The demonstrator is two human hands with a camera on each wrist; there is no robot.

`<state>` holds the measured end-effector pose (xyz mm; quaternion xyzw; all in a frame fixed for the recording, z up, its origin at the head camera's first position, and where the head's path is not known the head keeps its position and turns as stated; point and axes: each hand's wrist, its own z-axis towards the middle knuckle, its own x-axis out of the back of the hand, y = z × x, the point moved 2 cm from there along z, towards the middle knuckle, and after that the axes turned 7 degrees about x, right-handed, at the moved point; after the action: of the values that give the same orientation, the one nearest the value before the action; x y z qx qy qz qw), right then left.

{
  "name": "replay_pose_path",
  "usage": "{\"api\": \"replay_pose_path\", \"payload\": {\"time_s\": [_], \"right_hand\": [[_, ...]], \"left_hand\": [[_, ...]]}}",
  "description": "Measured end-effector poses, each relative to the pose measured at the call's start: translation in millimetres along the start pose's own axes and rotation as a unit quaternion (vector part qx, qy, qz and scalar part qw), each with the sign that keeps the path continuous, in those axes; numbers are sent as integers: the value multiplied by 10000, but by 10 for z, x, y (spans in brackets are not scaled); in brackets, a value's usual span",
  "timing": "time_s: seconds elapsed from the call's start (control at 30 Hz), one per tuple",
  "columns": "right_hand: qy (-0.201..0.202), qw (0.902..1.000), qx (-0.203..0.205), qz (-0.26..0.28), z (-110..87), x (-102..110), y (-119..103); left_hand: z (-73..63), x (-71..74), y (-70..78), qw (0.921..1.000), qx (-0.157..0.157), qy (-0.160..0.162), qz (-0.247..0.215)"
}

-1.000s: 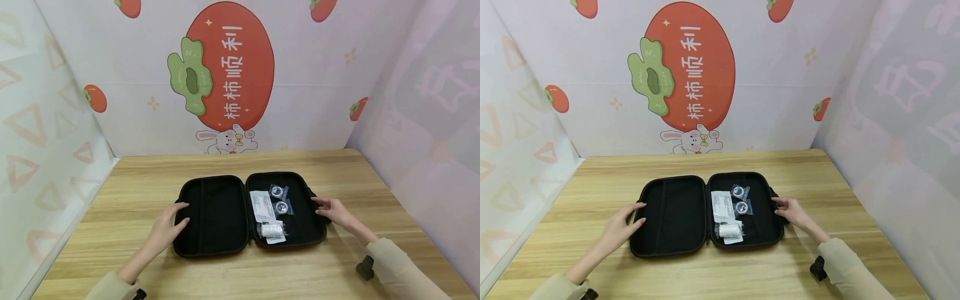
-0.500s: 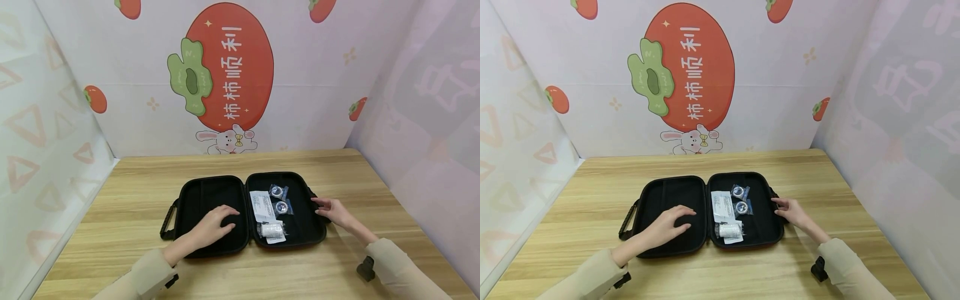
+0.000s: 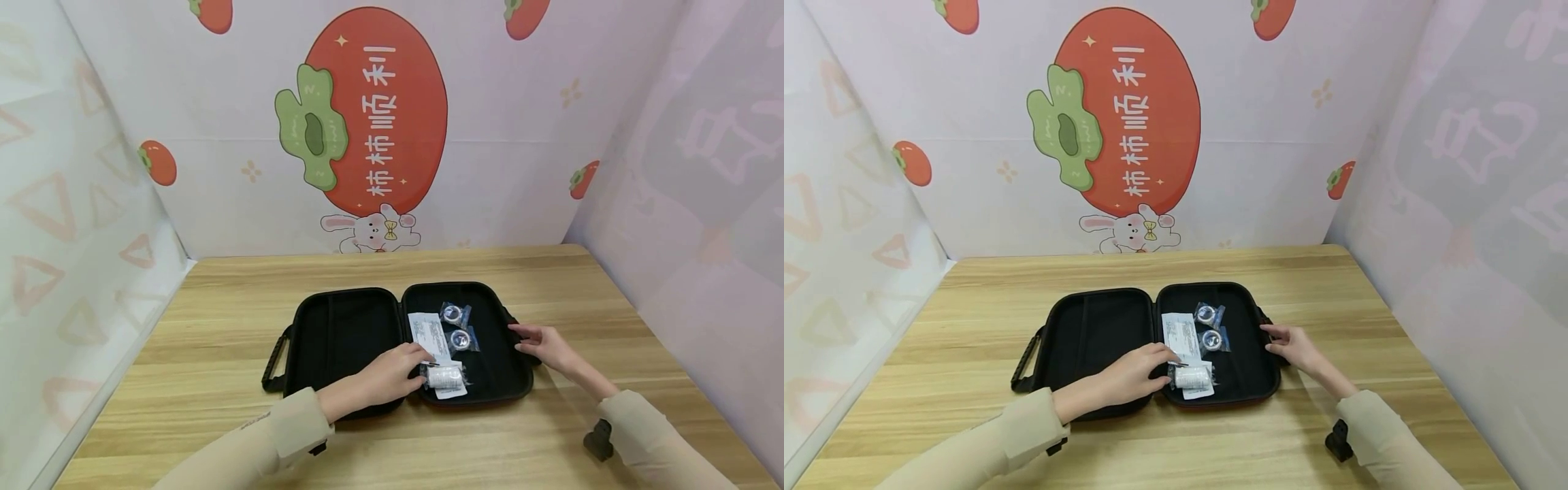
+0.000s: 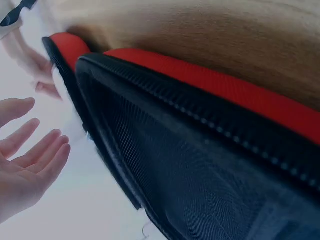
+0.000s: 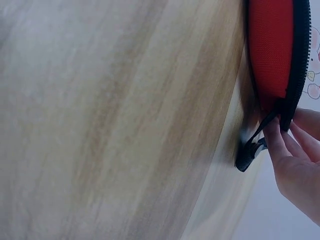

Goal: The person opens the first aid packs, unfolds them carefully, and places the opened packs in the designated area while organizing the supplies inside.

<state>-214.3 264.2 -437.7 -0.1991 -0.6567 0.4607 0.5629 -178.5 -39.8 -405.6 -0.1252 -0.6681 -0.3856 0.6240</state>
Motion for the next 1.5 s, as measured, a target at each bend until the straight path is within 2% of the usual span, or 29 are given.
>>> {"api": "replay_pose_path", "payload": {"time_s": [0.23, 0.63, 0.97, 1.27, 1.5], "right_hand": [[-19, 9998, 7, 177, -7, 4, 37], [-31, 9997, -16, 237, -8, 8, 51], [43, 9997, -55, 246, -6, 7, 64], [24, 9995, -133, 279, -15, 5, 61], [55, 9996, -67, 273, -13, -2, 70]], "left_hand": [[88, -140, 92, 9975, -351, -111, 599], [184, -277, 168, 9929, -618, -41, 1020], [241, -326, 136, 9940, -474, -244, 959], [252, -321, 125, 9945, -509, -125, 910], [214, -238, 108, 9980, -512, 28, 360]]}}
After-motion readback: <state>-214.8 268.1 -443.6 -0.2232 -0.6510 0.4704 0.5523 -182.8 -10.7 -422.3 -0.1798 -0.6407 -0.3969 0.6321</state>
